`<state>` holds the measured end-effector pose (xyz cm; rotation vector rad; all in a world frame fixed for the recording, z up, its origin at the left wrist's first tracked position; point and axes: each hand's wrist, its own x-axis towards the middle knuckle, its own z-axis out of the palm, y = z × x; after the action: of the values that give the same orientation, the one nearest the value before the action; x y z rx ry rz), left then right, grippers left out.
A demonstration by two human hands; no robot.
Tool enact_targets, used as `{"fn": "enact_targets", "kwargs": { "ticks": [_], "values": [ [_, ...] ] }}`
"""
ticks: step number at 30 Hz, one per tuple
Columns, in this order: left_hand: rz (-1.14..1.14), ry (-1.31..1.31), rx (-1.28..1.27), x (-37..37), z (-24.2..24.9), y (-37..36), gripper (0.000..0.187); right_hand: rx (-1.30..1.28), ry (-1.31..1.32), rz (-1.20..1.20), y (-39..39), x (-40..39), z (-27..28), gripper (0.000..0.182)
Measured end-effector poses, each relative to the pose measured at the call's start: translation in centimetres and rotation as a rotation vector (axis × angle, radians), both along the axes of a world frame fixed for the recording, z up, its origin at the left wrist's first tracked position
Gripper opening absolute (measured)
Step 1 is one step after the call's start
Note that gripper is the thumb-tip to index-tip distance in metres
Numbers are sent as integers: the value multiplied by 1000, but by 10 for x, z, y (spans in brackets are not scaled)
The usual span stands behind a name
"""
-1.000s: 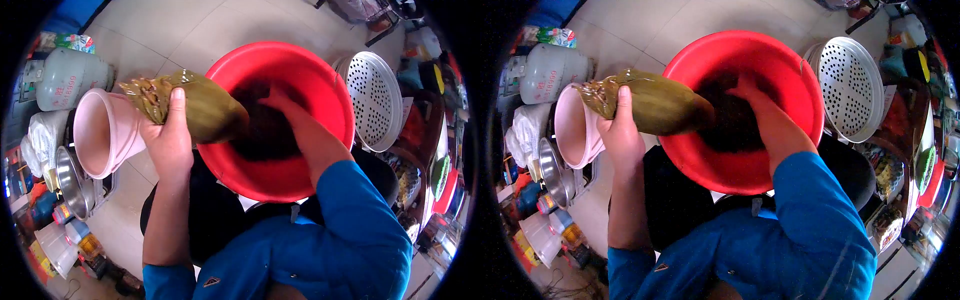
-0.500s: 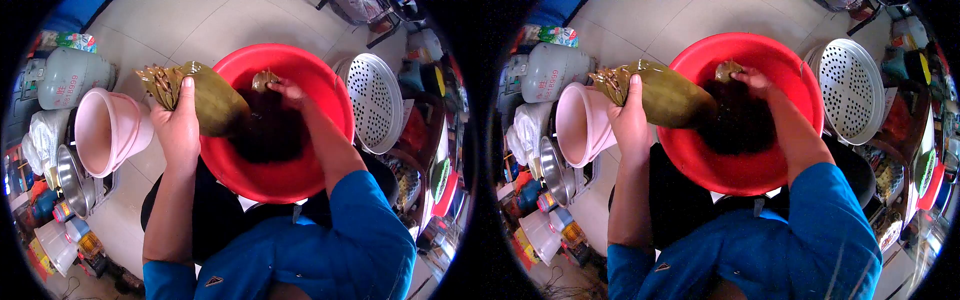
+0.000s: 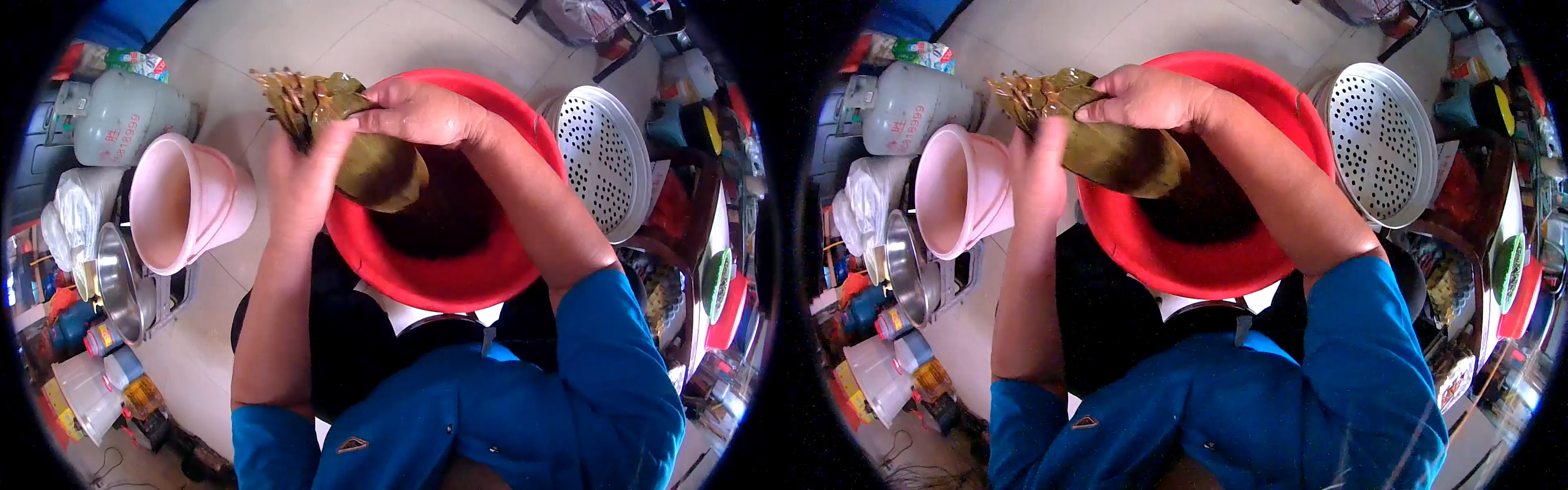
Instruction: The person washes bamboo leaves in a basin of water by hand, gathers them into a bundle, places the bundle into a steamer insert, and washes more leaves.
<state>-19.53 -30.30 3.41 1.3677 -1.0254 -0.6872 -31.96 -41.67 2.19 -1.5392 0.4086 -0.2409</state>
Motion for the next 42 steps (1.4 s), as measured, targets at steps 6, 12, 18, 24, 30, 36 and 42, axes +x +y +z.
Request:
{"fn": "enact_targets", "kwargs": {
  "ticks": [6,12,18,24,30,36,42],
  "values": [
    [119,43,-31,6,-26,-1,21,-18,84,-97,16,-3,-76,39],
    [222,323,-130,17,-9,1,21,-262,545,127,29,-48,-213,36],
    [211,327,-46,24,5,14,21,-341,512,-149,-15,-72,-281,41],
    [184,294,13,21,0,11,20,-639,594,-409,-21,-30,-302,47],
    [184,333,43,27,-6,6,21,132,531,-255,-34,-60,-288,40],
    [171,347,19,22,-15,-1,24,-129,371,-551,-27,-65,-263,31],
    [151,436,47,12,-14,-6,23,309,165,-125,-38,-60,-96,30]
  ]
}}
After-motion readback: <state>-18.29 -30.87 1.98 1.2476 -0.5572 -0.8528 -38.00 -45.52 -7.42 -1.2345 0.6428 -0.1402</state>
